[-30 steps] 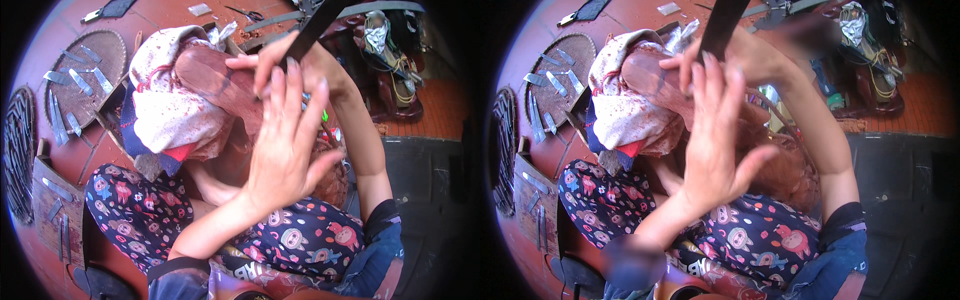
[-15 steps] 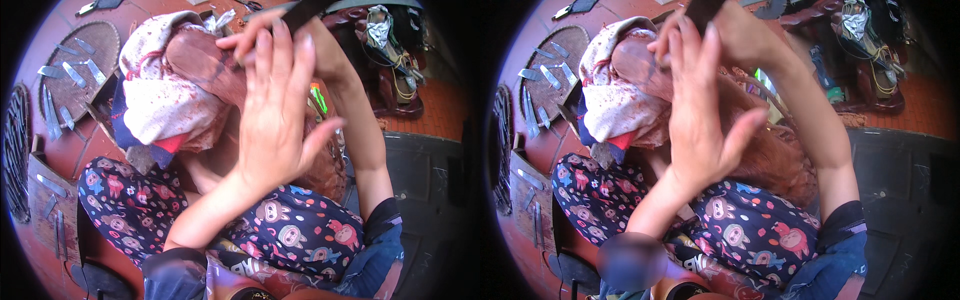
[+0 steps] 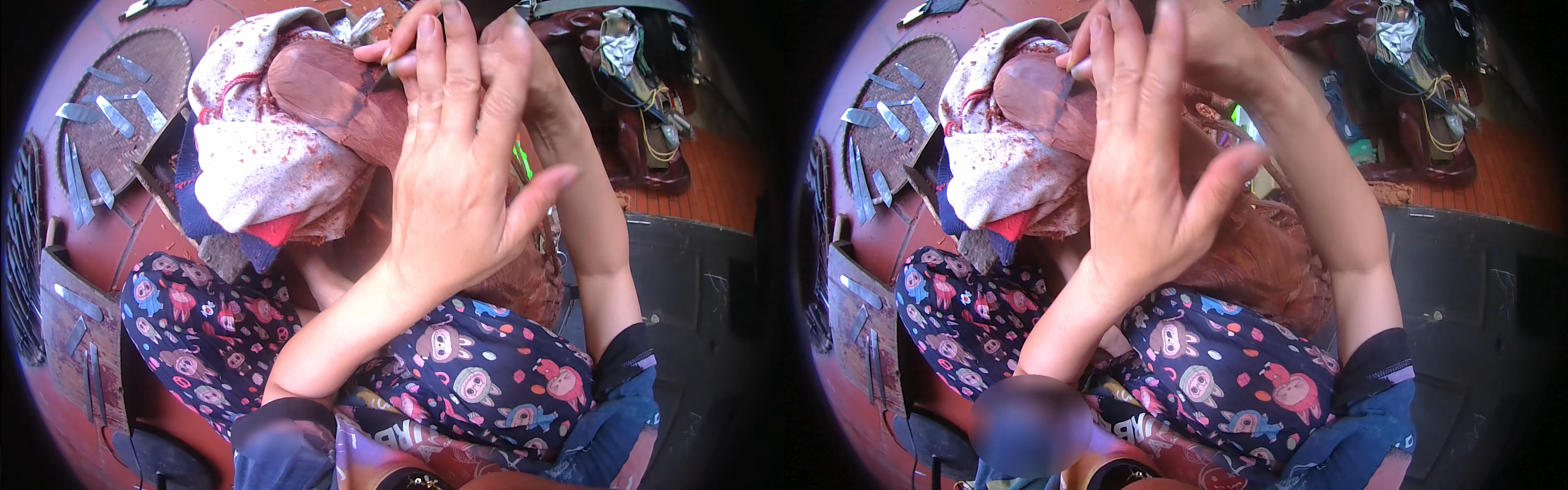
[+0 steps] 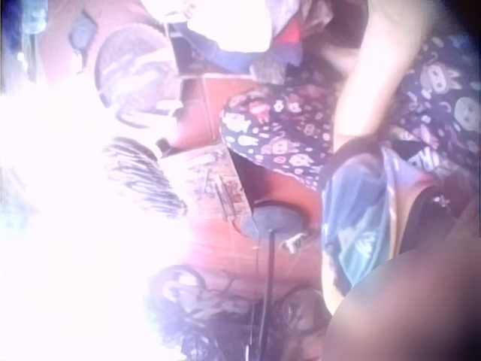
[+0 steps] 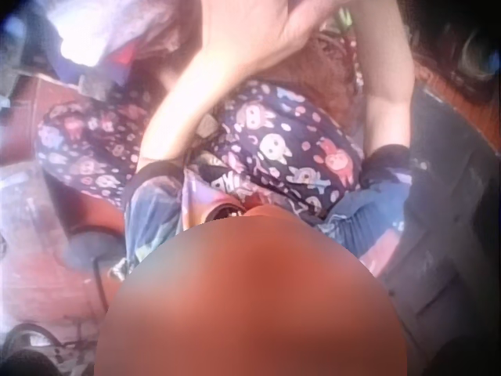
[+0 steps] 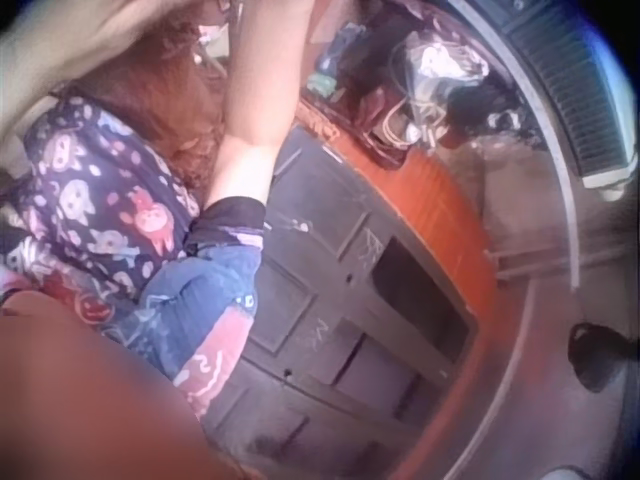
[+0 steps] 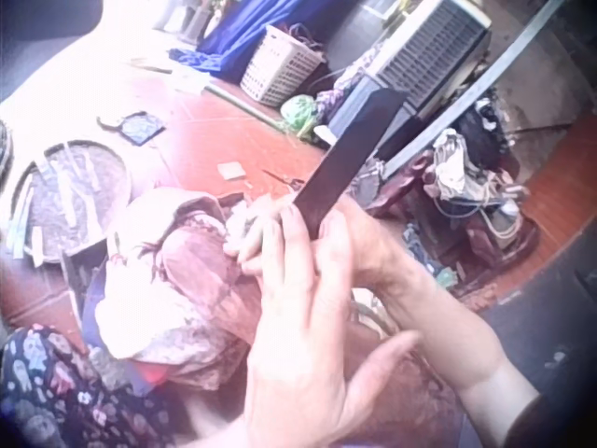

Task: The person sits cross-legged on the floor and uses a carving knife to shape a large reddish-brown wooden object. They repeatedly scrape and smooth the surface, occasionally switching tools and wiping the object with a cloth.

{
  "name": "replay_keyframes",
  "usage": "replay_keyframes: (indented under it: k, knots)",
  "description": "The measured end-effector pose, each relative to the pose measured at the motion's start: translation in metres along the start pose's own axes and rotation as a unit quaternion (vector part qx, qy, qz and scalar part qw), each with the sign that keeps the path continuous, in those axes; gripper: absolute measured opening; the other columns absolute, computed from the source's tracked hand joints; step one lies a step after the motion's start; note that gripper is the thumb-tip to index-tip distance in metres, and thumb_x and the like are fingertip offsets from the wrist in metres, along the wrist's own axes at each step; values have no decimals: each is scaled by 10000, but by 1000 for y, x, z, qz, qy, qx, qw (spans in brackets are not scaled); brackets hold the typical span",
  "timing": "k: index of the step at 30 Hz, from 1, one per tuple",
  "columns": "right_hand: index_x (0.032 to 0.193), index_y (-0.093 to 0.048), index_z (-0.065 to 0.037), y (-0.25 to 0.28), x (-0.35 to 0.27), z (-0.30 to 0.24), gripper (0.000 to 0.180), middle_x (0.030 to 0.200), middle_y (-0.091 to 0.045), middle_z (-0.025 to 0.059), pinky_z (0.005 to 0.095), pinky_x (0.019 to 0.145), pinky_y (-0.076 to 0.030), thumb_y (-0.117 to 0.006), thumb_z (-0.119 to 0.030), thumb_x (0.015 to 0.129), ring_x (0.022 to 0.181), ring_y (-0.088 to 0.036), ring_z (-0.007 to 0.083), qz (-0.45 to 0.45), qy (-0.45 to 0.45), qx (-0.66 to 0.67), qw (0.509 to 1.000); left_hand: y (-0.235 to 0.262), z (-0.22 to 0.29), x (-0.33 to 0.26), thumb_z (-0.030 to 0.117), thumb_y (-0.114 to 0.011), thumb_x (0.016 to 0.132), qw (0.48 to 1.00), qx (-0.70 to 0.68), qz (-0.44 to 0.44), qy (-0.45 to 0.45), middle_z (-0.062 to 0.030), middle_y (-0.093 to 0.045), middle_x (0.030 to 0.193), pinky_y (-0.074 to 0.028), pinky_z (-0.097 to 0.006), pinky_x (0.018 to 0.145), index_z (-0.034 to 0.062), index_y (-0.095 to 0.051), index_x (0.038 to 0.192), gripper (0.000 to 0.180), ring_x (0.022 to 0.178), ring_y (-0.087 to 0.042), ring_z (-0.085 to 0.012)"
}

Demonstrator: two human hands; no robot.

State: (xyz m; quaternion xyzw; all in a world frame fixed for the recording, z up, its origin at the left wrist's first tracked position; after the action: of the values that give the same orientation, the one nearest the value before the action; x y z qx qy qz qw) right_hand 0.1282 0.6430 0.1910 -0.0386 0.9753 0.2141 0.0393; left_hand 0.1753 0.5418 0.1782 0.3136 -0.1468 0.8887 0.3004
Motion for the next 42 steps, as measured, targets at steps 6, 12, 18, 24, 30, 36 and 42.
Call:
replay_keyframes:
  k: [6,12,18,24,30,36,42]
  knots:
    - [922,-697,58,-4,2,3,228,904,-717,140,442,981,-533,-752,-148,842,1005,-698,293,-60,21,-13,998,-2,1,-11,380,-738,819,1000,-13,-2,11,-369,-129,1580,-178,-579,1183,30,-292,1550,925,1471,-109,-547]
    - [934,-678,56,-5,-3,13,230,922,-718,146,410,919,-554,-717,-166,889,1042,-693,301,-63,61,28,996,-6,6,-21,386,-753,805,999,-35,-15,20,-366,-131,1579,-178,-577,1183,-17,-267,1544,971,1471,-102,-549]
    - [924,-689,50,-4,-1,14,249,924,-727,143,383,904,-555,-733,-191,877,1048,-697,301,-36,45,52,997,-1,-1,-4,389,-758,809,1000,10,-19,2,-367,-123,1582,-164,-563,1191,-48,-212,1547,1017,1476,-94,-541]
    - [913,-691,46,-4,5,13,221,907,-722,147,406,931,-547,-743,-162,860,1071,-684,337,-34,6,53,998,6,-7,9,434,-731,838,998,64,-7,-13,-376,-110,1580,-164,-571,1186,-65,-224,1538,998,1476,-73,-546]
    - [913,-697,35,0,12,5,197,898,-727,124,316,855,-561,-766,-134,836,986,-706,193,-28,41,20,999,1,-3,1,457,-681,882,999,50,-12,3,-356,-117,1590,-181,-580,1177,7,-235,1560,928,1469,-84,-559]
    - [972,-697,16,7,-3,18,165,1036,-729,158,343,946,-529,-750,-38,825,1049,-688,234,18,-27,132,991,-9,28,-17,415,-663,912,989,-73,-129,14,-315,-301,1555,-247,-536,1168,-27,-403,1486,770,1446,-259,-516]
    - [904,-701,44,-7,-19,27,104,882,-711,121,467,1096,-424,-734,35,807,1219,-606,368,-32,-15,98,995,40,22,-45,226,-773,822,995,-25,-96,-5,-176,-647,1271,-384,-505,1094,-22,-602,1287,554,1186,-605,-415]
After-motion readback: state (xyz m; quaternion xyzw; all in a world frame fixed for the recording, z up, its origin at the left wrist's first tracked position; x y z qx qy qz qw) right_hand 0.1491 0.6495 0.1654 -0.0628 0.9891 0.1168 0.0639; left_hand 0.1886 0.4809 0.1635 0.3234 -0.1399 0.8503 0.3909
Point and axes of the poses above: each hand's wrist, its own x-axis towards the middle knuckle, its own y-axis out of the back of the hand, z = x × y, the point moved 9 cm from there along x, towards the middle knuckle
